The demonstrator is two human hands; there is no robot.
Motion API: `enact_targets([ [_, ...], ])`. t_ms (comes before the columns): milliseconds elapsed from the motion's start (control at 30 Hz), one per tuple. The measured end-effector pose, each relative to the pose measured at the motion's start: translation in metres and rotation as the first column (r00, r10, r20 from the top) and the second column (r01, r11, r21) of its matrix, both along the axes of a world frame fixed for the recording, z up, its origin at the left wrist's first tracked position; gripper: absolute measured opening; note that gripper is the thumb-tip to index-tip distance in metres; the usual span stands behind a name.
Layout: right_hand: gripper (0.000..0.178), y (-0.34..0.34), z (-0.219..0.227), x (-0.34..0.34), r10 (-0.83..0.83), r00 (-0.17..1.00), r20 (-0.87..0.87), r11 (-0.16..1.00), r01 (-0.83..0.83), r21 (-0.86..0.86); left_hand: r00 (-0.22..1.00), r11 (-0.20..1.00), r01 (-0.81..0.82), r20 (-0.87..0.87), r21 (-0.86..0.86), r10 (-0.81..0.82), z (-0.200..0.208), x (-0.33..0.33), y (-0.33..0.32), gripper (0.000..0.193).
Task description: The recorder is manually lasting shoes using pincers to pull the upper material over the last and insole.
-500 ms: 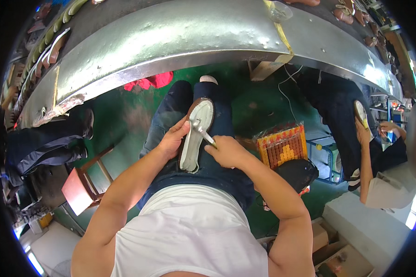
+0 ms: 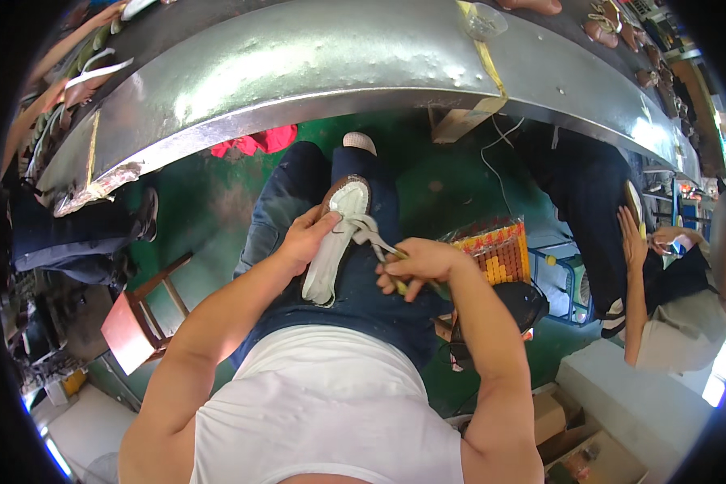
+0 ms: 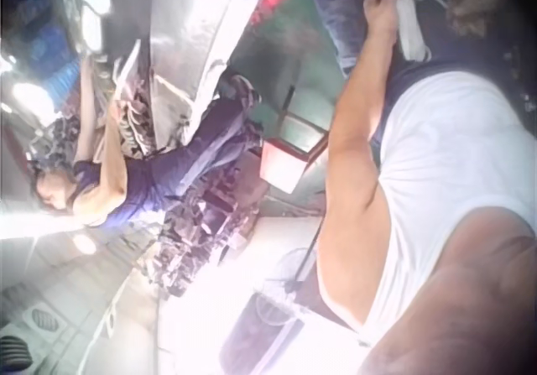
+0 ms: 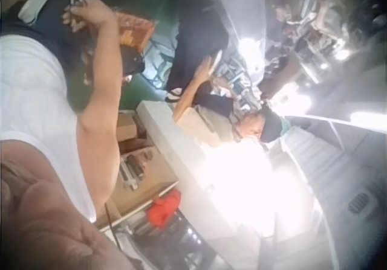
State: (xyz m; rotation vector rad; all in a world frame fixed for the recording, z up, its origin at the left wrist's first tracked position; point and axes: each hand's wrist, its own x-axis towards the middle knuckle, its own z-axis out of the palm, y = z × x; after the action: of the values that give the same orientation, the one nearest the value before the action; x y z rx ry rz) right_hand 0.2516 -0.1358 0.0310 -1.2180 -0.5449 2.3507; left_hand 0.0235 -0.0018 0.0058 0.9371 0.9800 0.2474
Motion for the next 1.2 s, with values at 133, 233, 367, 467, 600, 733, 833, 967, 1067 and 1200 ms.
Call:
enact_targets([
  [133,0.035,0.016,0.036,0.007,0.083,0.908,0.411,0.986,-0.135,0.1,0.997,0.997,0.035,-0.069,-0.071,-0.04,0.004,0.002,0.008,0.048],
  [233,0.041,0.041,0.05,-0.024,-0.302,0.708,0.639,0.863,-0.081,0.498,0.98,0.99,0.136,-0.148,0.018,-0.132,0.003,0.008,0.005,0.047],
  [367,0.041,0.051,0.037,-0.021,-0.096,0.493,0.865,0.818,-0.456,0.35,0.957,0.968,0.246,-0.146,-0.053,-0.251,0.006,0.003,0.019,0.043],
  [467,0.042,0.022,0.052,-0.019,-0.012,0.708,0.706,0.942,-0.229,0.247,0.923,0.92,0.323,-0.139,-0.223,-0.358,0.026,0.0,0.037,0.041],
  [600,0.029,-0.005,0.047,-0.042,0.078,0.578,0.812,0.713,-0.602,0.36,0.902,0.878,0.374,-0.1,-0.298,-0.419,0.014,-0.001,0.045,0.043],
  [733,0.034,-0.005,0.045,-0.071,-0.1,0.363,0.926,0.597,-0.723,0.348,0.916,0.882,0.346,-0.086,-0.32,-0.391,0.014,0.001,0.042,0.044],
  [833,0.034,-0.002,0.038,-0.073,-0.152,0.283,0.947,0.558,-0.767,0.319,0.925,0.895,0.33,-0.084,-0.3,-0.37,0.012,-0.002,0.042,0.047],
  [967,0.035,-0.029,0.023,-0.07,-0.272,0.383,0.883,0.6,-0.65,0.467,0.937,0.907,0.312,-0.067,-0.283,-0.343,0.014,-0.001,0.038,0.043],
  [1067,0.037,-0.03,0.034,-0.068,-0.134,0.353,0.926,0.689,-0.638,0.343,0.944,0.94,0.33,0.058,-0.09,-0.326,0.013,-0.004,0.017,0.059],
  [1200,0.038,-0.027,0.038,-0.069,-0.049,0.343,0.938,0.679,-0.677,0.283,0.933,0.923,0.307,0.12,0.231,-0.34,-0.019,-0.034,-0.005,0.073],
])
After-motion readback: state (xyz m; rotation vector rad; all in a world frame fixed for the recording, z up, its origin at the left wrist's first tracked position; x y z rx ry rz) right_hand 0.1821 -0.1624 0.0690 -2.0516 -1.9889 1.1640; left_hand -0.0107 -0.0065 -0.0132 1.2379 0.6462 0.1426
